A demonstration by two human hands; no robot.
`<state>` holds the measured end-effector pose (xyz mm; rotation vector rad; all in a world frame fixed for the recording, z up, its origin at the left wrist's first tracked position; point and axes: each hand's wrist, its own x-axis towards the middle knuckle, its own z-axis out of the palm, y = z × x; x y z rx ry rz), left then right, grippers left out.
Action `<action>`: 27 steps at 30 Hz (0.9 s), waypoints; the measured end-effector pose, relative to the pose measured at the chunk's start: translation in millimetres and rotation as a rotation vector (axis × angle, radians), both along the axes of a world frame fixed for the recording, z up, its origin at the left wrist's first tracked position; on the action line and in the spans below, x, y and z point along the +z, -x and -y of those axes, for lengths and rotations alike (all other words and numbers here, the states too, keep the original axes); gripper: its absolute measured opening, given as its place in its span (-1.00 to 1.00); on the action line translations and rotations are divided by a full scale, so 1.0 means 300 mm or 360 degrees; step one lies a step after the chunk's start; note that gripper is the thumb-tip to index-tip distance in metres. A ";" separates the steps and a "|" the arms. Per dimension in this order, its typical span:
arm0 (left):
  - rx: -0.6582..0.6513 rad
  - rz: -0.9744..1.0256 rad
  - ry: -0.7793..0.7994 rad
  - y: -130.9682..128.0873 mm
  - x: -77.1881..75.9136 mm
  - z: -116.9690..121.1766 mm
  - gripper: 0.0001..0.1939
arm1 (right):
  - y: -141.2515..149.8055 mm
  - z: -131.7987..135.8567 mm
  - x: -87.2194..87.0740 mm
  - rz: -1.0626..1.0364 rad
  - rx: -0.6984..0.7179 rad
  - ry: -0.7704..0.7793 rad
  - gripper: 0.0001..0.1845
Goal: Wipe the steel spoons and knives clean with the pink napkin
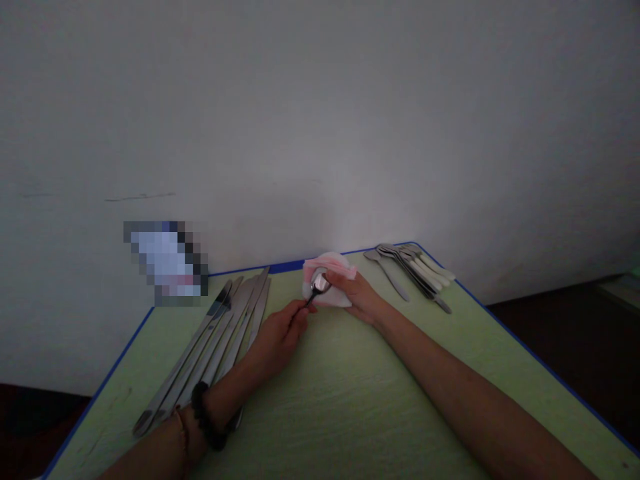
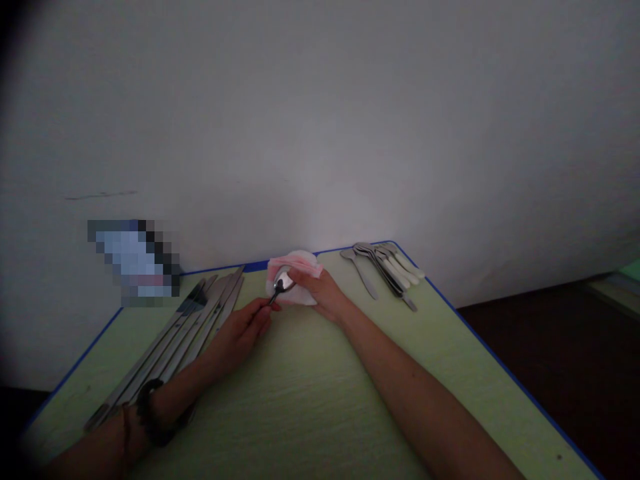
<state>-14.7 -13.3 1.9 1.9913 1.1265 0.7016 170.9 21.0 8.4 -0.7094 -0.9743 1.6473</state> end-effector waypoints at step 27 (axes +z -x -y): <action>-0.0040 -0.0507 -0.0219 -0.006 0.012 -0.003 -0.62 | 0.007 0.011 -0.026 -0.0161 0.0091 0.0248 -0.63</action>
